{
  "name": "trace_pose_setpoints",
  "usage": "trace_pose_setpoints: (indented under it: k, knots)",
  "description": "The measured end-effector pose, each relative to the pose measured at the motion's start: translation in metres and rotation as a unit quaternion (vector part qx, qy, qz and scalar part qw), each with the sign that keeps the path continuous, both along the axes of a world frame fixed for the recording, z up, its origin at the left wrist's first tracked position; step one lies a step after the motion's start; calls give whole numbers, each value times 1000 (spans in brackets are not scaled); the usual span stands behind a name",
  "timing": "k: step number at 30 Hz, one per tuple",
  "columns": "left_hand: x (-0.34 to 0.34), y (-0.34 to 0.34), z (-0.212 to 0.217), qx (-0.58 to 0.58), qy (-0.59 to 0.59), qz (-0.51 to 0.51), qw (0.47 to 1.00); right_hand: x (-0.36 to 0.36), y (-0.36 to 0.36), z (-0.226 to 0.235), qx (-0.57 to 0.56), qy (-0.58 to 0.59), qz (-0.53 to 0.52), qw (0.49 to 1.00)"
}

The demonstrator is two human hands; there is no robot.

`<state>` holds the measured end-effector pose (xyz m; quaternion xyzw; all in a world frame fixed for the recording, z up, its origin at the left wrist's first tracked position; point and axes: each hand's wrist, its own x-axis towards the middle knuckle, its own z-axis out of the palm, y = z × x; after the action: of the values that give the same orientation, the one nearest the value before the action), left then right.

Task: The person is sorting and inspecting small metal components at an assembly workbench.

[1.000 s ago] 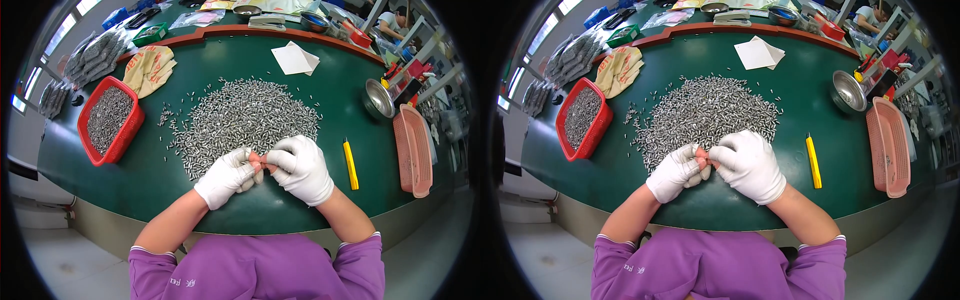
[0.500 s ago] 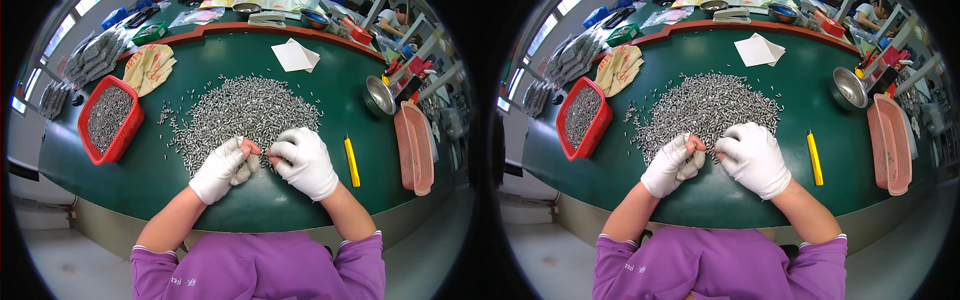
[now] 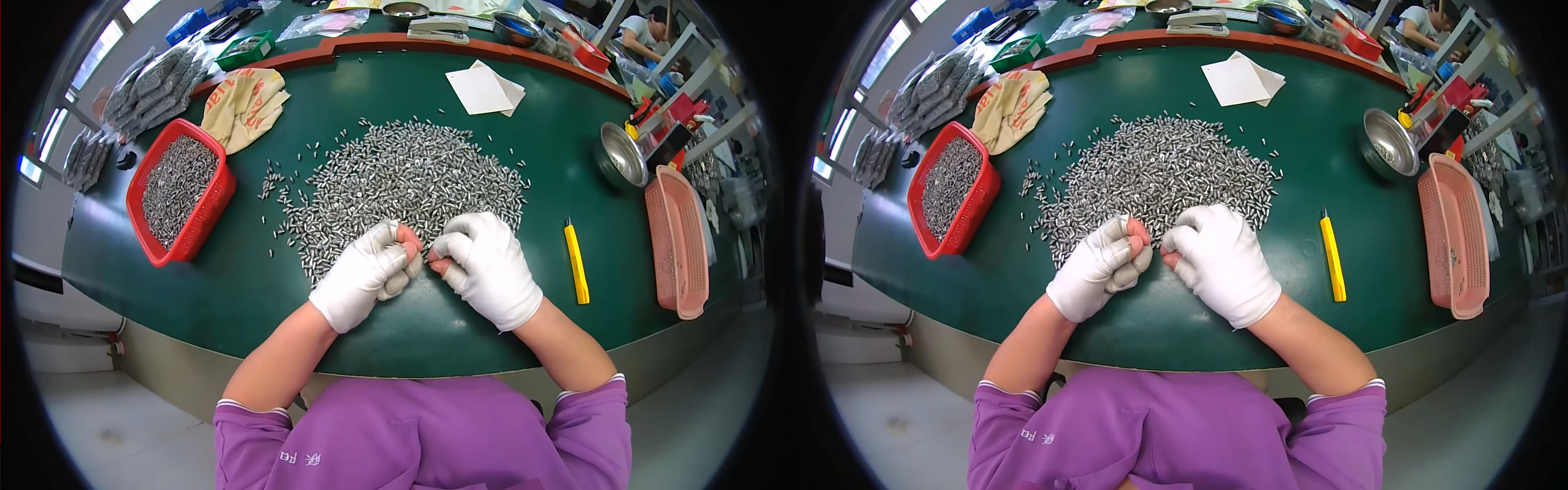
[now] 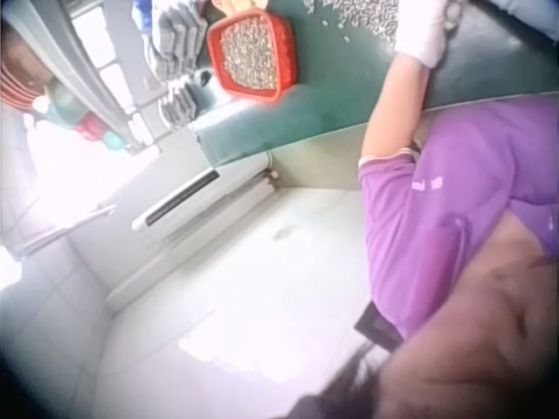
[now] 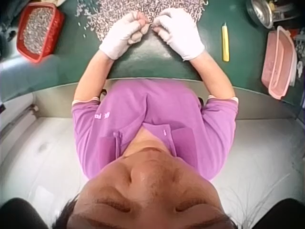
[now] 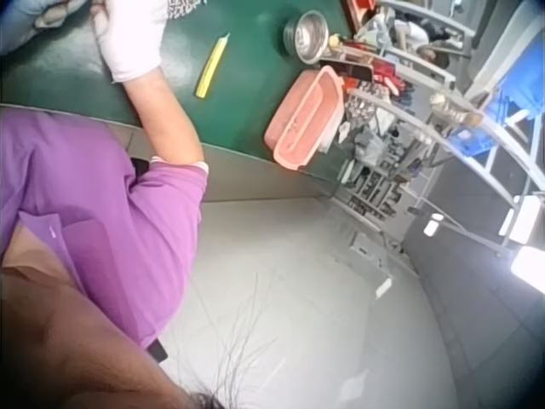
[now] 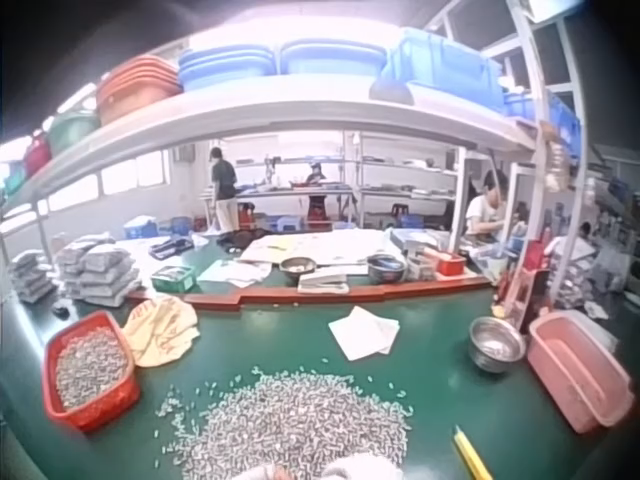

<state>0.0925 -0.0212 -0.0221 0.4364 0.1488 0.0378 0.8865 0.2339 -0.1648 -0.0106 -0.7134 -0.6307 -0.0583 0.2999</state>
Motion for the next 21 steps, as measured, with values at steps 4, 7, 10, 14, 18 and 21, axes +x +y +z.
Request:
trace_pose_setpoints:
  k: [4,7,10,14,18,21]
  knots:
    - [3,-7,11,56,80,-93,991,6,-5,1,30,97,-3,995]
    - [2,-8,4,41,81,-100,991,6,-5,0,25,99,23,995]
    - [2,-6,2,48,69,-97,992,6,-4,-2,25,107,17,994]
    - [3,-4,3,52,59,-103,992,10,-5,4,17,44,-36,998]
    - [3,-6,4,59,64,-79,993,6,-3,5,-48,-9,-3,999]
    - [2,-7,3,55,65,-77,993,1,-2,-2,-82,-43,-1,996]
